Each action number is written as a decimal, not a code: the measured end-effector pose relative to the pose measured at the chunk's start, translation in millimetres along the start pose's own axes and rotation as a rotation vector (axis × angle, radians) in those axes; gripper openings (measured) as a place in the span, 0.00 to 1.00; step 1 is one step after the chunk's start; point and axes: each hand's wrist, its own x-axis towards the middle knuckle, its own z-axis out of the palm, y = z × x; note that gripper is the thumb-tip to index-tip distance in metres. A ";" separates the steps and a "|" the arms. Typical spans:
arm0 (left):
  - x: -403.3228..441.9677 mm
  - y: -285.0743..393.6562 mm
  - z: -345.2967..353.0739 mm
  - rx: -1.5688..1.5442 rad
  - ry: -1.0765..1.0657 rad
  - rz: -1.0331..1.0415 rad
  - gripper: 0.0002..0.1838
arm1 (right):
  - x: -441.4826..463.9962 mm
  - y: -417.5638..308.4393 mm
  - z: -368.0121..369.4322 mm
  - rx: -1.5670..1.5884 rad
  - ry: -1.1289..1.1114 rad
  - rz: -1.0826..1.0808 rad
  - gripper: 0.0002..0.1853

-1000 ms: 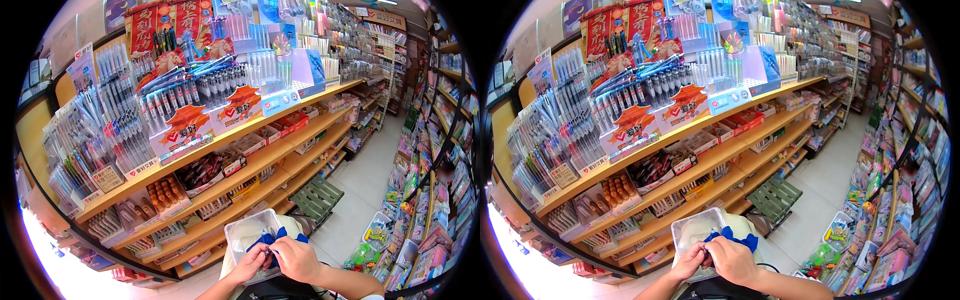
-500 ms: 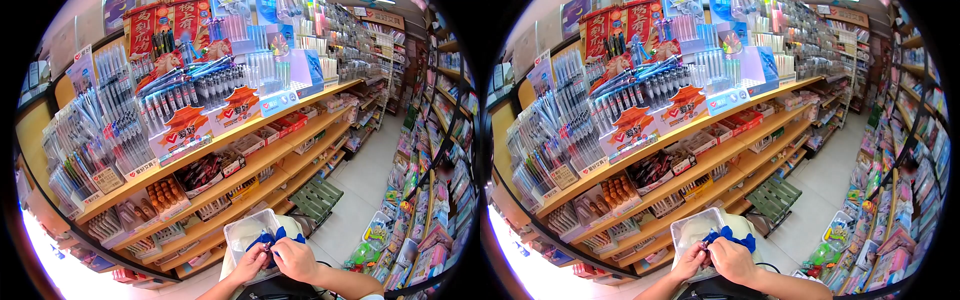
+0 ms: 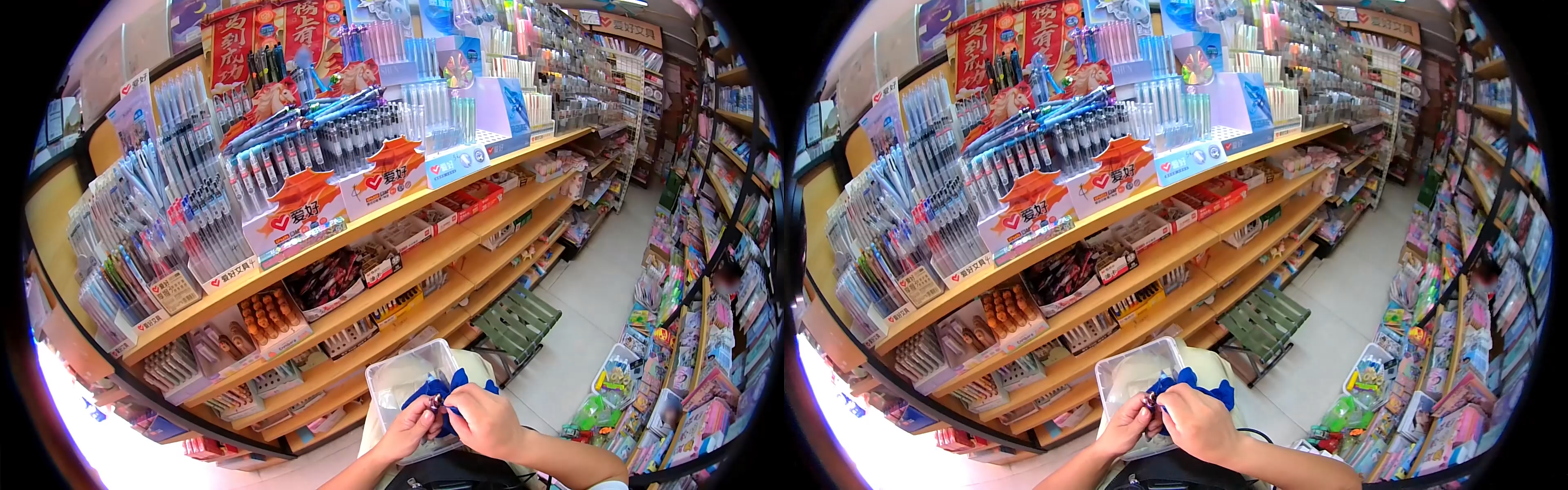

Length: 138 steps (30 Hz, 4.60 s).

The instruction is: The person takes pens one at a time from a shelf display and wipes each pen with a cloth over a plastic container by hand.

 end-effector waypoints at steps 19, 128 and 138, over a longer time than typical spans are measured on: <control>-2.4 1.1 2.0 0.060 0.036 -0.013 0.16 | 2.2 -2.3 6.9 0.041 0.020 -0.048 0.10; -3.4 -5.0 -1.4 0.001 0.059 0.095 0.13 | -8.7 2.9 5.9 -0.159 -0.057 0.026 0.09; -3.4 -1.5 4.0 0.065 0.092 0.121 0.12 | -2.6 -4.0 5.2 -0.072 -0.024 -0.022 0.09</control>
